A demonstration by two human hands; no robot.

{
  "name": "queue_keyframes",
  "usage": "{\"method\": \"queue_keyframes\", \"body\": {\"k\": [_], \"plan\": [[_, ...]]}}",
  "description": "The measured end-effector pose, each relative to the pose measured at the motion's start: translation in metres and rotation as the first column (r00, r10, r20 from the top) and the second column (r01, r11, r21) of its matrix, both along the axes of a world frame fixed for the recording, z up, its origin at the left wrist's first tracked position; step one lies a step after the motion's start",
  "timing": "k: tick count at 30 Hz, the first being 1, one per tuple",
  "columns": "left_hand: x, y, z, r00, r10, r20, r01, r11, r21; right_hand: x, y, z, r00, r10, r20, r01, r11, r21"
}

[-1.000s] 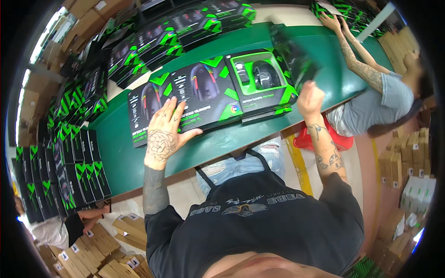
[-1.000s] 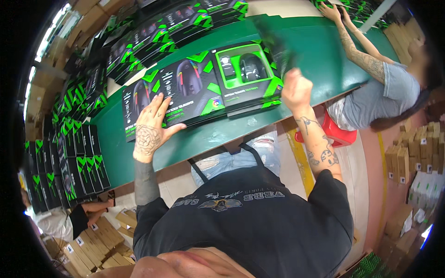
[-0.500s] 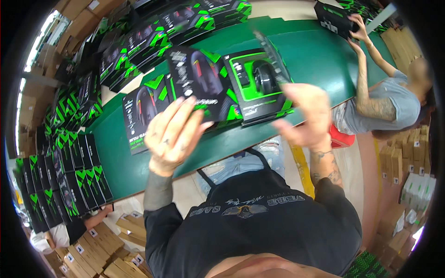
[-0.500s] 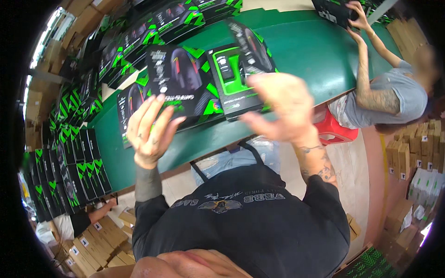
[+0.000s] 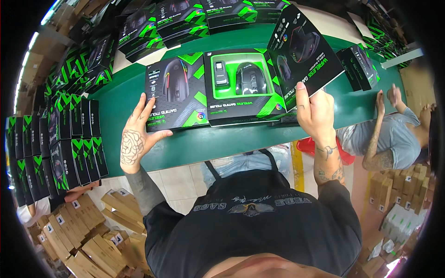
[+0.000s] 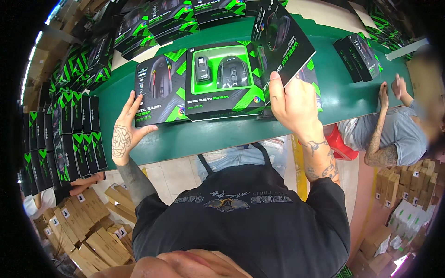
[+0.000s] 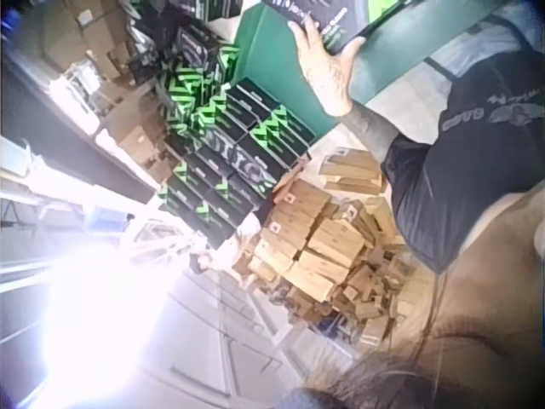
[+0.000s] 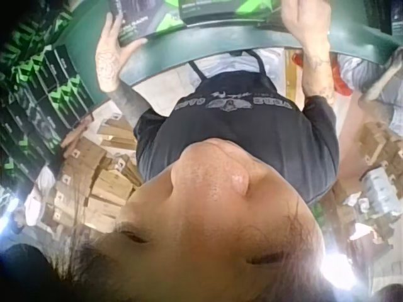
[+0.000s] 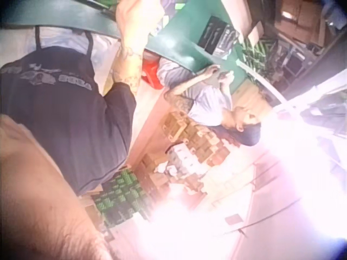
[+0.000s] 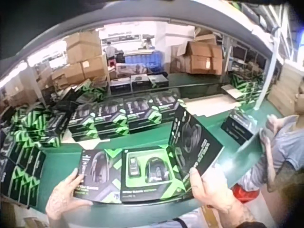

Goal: The person opens the flap covers of packaged gaming mouse boxes, touches the items inside, closes the covers, and stacks the boxes on the table.

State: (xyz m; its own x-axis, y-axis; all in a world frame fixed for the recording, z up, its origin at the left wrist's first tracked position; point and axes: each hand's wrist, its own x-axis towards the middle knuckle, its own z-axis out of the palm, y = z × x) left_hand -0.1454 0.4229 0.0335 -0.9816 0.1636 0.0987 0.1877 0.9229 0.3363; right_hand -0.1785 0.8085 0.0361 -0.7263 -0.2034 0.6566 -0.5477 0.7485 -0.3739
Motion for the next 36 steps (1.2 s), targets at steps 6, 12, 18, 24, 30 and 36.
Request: {"method": "queue_keyframes", "body": {"k": [6, 12, 18, 24, 30, 36], "plan": [[-0.003, -0.009, 0.004, 0.979, -0.13, -0.158, 0.084, 0.96, -0.268, 0.02, 0.001, 0.028, 0.89, 0.227, 0.396, -0.209, 0.974, -0.089], [-0.007, 0.018, 0.014, 0.695, -0.29, -0.658, 0.221, 0.957, -0.188, 0.011, -0.056, 0.042, 0.924, 0.274, 0.266, -0.337, 0.912, 0.232], [0.009, 0.101, 0.008, 0.419, -0.455, -0.786, 0.798, 0.597, 0.08, -0.009, -0.123, 0.022, 0.942, 0.275, 0.194, -0.319, 0.912, 0.258], [0.044, 0.092, -0.022, 0.482, -0.28, -0.83, 0.694, 0.7, 0.167, -0.018, -0.116, 0.025, 0.941, 0.285, 0.184, -0.268, 0.957, -0.114], [0.025, 0.039, -0.025, 0.715, 0.352, -0.604, 0.236, 0.691, 0.683, -0.002, -0.044, 0.05, 0.873, 0.303, 0.382, -0.32, 0.947, -0.021], [-0.018, -0.021, -0.046, 0.987, 0.155, 0.047, -0.11, 0.427, 0.898, -0.011, 0.144, -0.055, 0.792, -0.292, 0.536, 0.372, 0.927, -0.045]]}}
